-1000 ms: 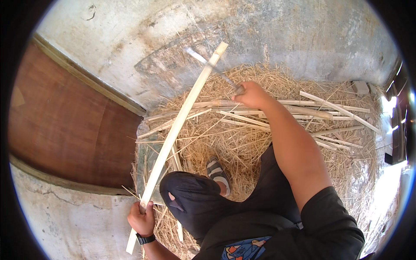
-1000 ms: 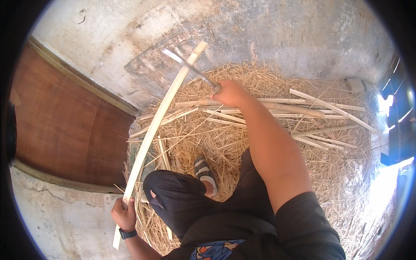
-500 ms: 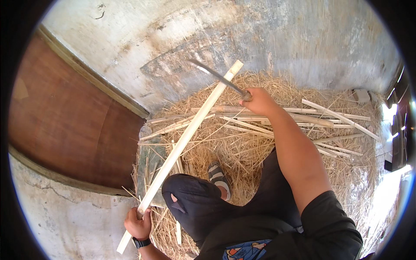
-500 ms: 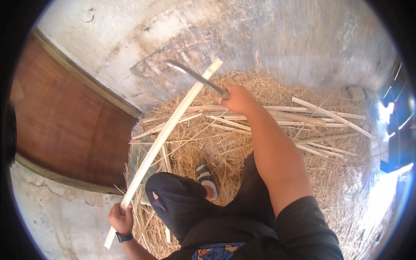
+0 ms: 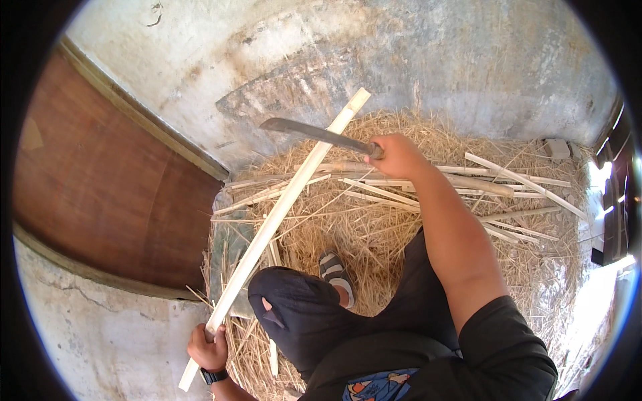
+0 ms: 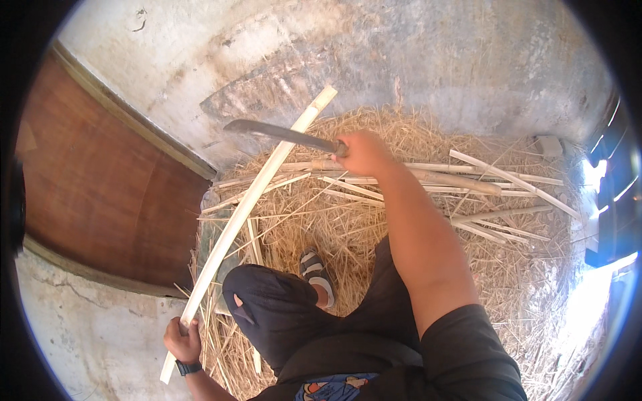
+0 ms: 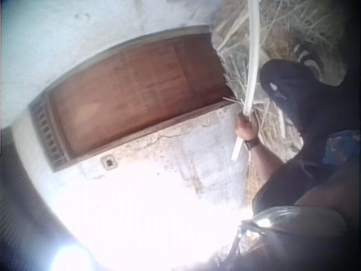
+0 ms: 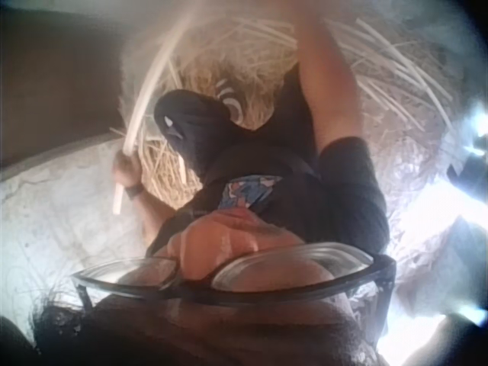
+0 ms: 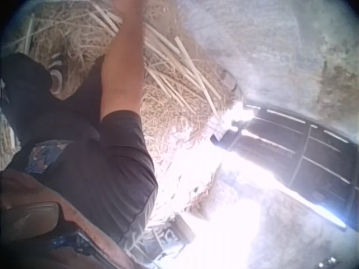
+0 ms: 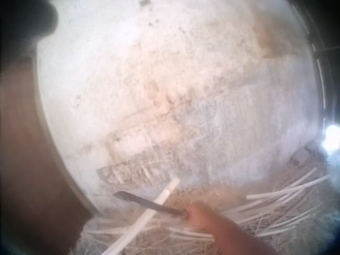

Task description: The person sits on a bed of straw and uses a large knife to split long bamboo strips into thinner pieces. They hold the bamboo with one hand and repeatedly strike it with the knife to separate the fibers, discarding the finished pieces onto the pile.

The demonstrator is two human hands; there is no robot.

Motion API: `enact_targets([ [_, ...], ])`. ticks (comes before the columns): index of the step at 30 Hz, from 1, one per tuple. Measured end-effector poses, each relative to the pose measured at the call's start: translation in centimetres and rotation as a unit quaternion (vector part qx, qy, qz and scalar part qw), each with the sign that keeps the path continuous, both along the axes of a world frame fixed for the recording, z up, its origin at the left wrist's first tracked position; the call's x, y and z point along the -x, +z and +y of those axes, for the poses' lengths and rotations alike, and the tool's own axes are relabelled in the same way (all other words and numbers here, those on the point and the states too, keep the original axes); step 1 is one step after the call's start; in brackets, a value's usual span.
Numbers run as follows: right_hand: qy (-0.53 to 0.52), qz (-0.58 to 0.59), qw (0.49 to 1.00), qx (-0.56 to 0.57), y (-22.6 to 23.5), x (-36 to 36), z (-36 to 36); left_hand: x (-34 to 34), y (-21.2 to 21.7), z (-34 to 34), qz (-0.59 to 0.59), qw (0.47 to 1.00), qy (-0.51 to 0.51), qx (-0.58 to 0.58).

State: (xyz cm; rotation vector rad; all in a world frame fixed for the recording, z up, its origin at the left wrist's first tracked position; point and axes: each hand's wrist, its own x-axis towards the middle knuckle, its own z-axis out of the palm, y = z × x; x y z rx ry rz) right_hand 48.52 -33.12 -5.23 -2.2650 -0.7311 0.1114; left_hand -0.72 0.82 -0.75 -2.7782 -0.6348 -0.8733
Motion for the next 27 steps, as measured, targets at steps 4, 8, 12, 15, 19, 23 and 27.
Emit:
enact_targets([
  [4, -0.041, 0.006, 0.998, -0.044, -0.2, -0.2, -0.9, -0.2, 0.1, 0.0, -0.002, 1.0, -0.001, 0.021],
  [8, 0.012, -0.005, 0.999, -0.036, 0.6, 0.9, 0.4, -0.1, 0.1, 0.3, 0.007, 0.998, 0.008, 0.058],
  [12, -0.03, -0.006, 0.999, -0.044, 0.3, 0.2, -0.6, -0.4, 0.2, 0.1, -0.001, 0.995, -0.013, 0.094],
  [15, -0.03, 0.023, 0.997, -0.061, 0.1, 0.1, -0.4, 0.0, -0.1, 0.6, 0.016, 0.994, -0.003, 0.109],
  [19, 0.026, -0.082, 0.996, -0.021, -0.5, -0.1, 0.1, 0.3, -0.1, 0.8, 0.034, 0.989, -0.002, 0.147],
  [23, -0.026, 0.027, 0.995, -0.09, -0.7, -0.8, -1.0, -0.1, 0.1, 0.2, 0.031, 0.986, -0.008, 0.163],
  [27, 0.026, -0.033, 0.997, -0.069, -0.6, 0.5, 0.6, -0.3, -0.3, 0.3, 0.027, 0.987, -0.01, 0.158],
])
